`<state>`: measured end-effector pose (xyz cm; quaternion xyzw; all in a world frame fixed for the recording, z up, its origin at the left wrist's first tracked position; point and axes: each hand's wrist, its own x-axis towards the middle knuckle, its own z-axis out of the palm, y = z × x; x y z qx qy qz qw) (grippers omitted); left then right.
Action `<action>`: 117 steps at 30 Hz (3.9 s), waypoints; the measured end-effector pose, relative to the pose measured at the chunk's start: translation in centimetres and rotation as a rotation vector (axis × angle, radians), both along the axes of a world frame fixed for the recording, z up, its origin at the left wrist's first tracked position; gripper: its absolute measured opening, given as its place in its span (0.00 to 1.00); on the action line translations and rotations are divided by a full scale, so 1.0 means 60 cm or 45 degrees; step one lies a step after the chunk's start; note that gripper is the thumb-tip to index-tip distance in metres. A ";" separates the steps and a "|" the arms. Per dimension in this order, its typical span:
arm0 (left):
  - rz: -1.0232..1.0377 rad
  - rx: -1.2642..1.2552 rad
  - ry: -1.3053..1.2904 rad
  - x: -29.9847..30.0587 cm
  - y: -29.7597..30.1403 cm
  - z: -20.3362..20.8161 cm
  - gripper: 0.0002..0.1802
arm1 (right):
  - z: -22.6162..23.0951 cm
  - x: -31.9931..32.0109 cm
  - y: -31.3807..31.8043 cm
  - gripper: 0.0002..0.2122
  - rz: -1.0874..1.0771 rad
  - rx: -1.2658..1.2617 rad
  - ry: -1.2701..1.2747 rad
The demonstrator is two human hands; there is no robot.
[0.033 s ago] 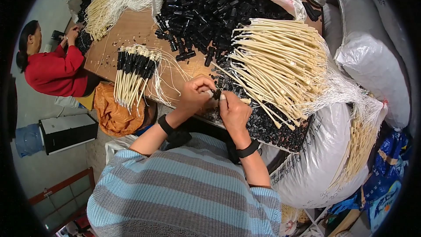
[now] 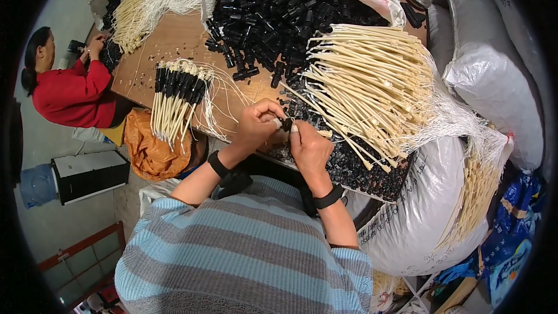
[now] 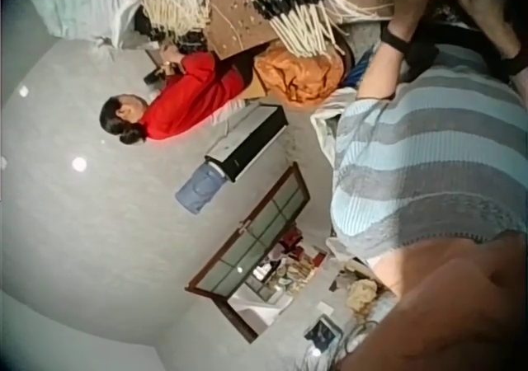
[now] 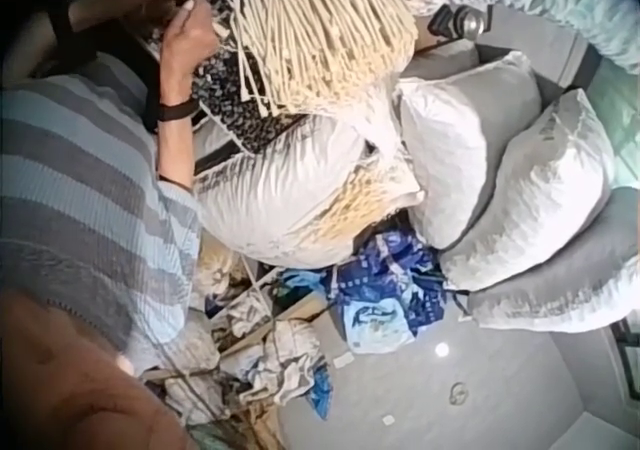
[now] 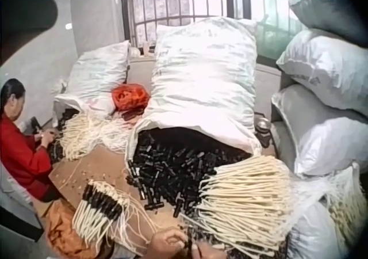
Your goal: The person picks up a black plastic component and a white corded stick, inserts the stick into the component, and slides a small metal ring over the assembly. They repeat this process for several components, occasionally moving finished pieces aside on the table.
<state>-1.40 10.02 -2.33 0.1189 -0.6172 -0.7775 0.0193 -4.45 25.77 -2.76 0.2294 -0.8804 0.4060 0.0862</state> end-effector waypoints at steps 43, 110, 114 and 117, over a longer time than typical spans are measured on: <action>-0.343 -1.284 0.389 -0.009 -0.030 0.025 0.19 | 0.058 -0.015 0.030 0.15 0.414 0.283 0.203; 0.036 -0.462 0.049 -0.023 -0.138 -0.028 0.19 | 0.043 -0.028 0.045 0.07 0.181 -0.229 -0.551; 0.006 -0.066 -0.074 -0.022 -0.127 -0.008 0.21 | 0.055 -0.030 0.053 0.08 0.154 -0.151 -0.524; 0.027 0.000 -0.079 -0.026 -0.123 -0.016 0.22 | 0.056 -0.030 0.059 0.08 0.158 -0.145 -0.482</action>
